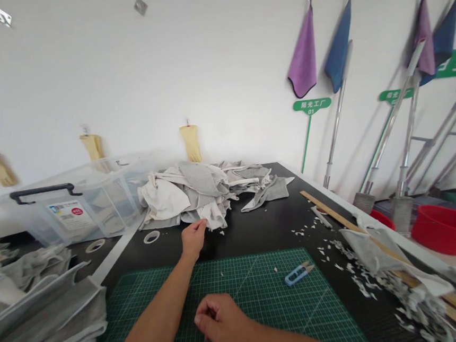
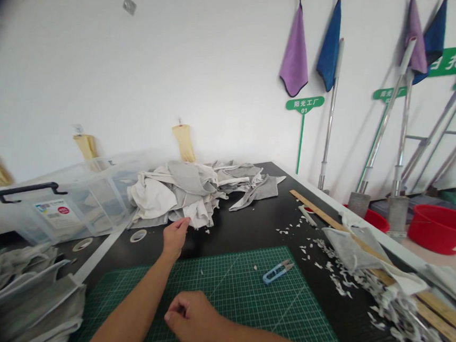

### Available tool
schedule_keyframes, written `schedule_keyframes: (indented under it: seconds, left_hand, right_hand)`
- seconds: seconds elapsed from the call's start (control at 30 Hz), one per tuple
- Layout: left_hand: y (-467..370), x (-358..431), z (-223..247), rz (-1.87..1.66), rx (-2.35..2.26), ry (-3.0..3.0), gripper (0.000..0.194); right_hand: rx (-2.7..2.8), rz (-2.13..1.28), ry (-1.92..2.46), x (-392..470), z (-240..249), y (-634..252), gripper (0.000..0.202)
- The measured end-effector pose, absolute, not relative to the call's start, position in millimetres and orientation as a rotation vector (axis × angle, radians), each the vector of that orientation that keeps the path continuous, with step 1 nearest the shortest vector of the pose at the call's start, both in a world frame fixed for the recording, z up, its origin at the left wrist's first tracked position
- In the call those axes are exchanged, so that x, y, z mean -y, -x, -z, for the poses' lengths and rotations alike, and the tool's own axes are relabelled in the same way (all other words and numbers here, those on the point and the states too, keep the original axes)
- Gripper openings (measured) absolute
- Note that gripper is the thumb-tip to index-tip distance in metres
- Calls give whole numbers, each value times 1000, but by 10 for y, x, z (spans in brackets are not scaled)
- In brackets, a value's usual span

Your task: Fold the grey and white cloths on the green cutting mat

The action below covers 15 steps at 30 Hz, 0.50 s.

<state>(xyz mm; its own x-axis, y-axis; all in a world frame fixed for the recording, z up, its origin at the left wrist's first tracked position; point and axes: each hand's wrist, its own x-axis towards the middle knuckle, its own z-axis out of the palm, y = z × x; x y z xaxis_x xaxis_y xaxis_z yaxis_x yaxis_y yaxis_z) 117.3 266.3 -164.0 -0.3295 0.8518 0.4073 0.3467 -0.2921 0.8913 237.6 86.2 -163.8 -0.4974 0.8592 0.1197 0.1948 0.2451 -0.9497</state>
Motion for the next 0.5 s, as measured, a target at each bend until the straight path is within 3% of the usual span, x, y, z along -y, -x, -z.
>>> schedule_keyframes:
  seconds: [0.3,0.5]
  left_hand:
    - [-1353,-2384,1534,-1507,-1442,-1840,26]
    - [-1333,-2157,1460,-1418,-1397,-2082,30]
  right_hand:
    - [1719,-1495,950,-923,1753,-2344,16]
    - [1763,-1338,890,-1025,1816,-2327,9]
